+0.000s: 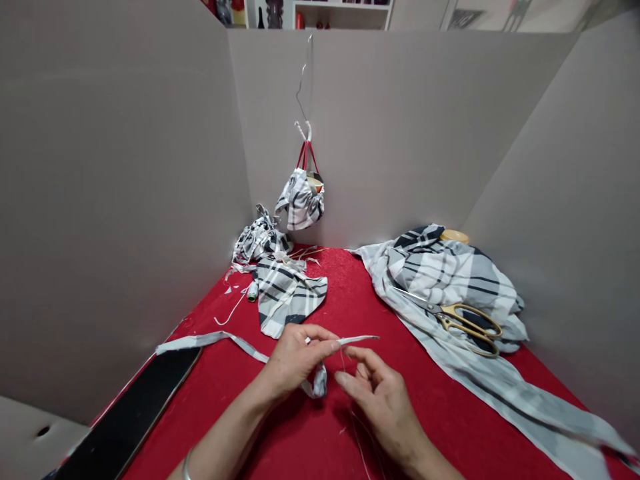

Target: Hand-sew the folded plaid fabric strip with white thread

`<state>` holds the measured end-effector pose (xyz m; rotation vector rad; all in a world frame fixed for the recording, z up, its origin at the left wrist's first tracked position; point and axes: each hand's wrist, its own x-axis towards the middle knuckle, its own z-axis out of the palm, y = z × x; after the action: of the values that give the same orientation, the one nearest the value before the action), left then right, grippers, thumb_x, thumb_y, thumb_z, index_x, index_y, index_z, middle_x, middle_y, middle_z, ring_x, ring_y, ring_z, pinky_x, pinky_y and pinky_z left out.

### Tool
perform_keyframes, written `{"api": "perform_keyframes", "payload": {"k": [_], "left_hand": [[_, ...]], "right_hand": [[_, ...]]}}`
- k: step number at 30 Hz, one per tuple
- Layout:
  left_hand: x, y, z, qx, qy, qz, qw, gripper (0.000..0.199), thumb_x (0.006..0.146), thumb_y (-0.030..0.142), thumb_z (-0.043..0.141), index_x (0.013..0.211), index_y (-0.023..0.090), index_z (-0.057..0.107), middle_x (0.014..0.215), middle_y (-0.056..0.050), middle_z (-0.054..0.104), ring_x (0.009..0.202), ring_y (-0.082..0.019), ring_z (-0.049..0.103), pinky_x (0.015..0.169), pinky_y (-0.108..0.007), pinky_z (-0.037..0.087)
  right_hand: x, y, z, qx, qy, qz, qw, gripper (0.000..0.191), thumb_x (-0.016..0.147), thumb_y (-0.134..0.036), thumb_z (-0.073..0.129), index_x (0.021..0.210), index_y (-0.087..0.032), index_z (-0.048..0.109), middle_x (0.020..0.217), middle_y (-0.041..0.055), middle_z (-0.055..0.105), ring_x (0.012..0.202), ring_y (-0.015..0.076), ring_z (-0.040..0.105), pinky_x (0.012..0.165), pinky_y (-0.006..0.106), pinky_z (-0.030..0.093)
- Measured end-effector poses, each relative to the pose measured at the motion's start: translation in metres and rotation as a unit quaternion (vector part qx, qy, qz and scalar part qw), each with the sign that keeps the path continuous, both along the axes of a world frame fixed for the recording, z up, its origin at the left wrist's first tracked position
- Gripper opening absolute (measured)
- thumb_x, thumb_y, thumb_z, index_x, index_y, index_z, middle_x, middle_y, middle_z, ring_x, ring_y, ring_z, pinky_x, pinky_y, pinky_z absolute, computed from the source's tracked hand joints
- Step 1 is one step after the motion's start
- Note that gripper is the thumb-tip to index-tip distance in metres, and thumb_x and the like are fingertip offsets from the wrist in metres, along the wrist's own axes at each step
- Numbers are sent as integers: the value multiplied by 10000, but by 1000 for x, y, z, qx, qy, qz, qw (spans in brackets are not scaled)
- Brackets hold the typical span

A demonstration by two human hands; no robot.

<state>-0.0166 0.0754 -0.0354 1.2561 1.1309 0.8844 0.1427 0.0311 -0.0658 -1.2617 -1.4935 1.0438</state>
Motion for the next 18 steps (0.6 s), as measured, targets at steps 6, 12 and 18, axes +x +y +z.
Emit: {"api": "perform_keyframes", "payload": {"k": [6, 12, 18], "left_hand": [[2, -1, 0, -8, -2, 3, 1000, 322, 666, 408, 677, 763, 101, 689, 425, 62, 446, 373, -57, 367, 392, -182, 277], [1, 0, -2, -14, -6, 19, 1000, 363, 653, 447, 682, 762, 101, 678, 419, 66, 446, 353, -63, 387, 376, -183, 304], [2, 1, -3, -16, -10, 15, 1000, 343, 659, 427, 688, 764, 100, 679, 438, 60, 459, 360, -61, 397, 375, -178, 307]], "right_hand": [[0, 2, 1, 23, 38, -21, 999, 320, 804, -416, 559, 628, -152, 596, 552, -29, 448, 527, 116, 391, 519, 231, 333], [13, 8, 3, 48, 26, -76, 996, 310, 808, -429, 563, 705, -146, 633, 561, -31, 455, 522, 111, 403, 499, 220, 341], [27, 16, 1, 74, -26, -163, 984, 343, 824, -410, 555, 1034, -145, 607, 597, -37, 504, 490, 116, 484, 457, 212, 403]]}}
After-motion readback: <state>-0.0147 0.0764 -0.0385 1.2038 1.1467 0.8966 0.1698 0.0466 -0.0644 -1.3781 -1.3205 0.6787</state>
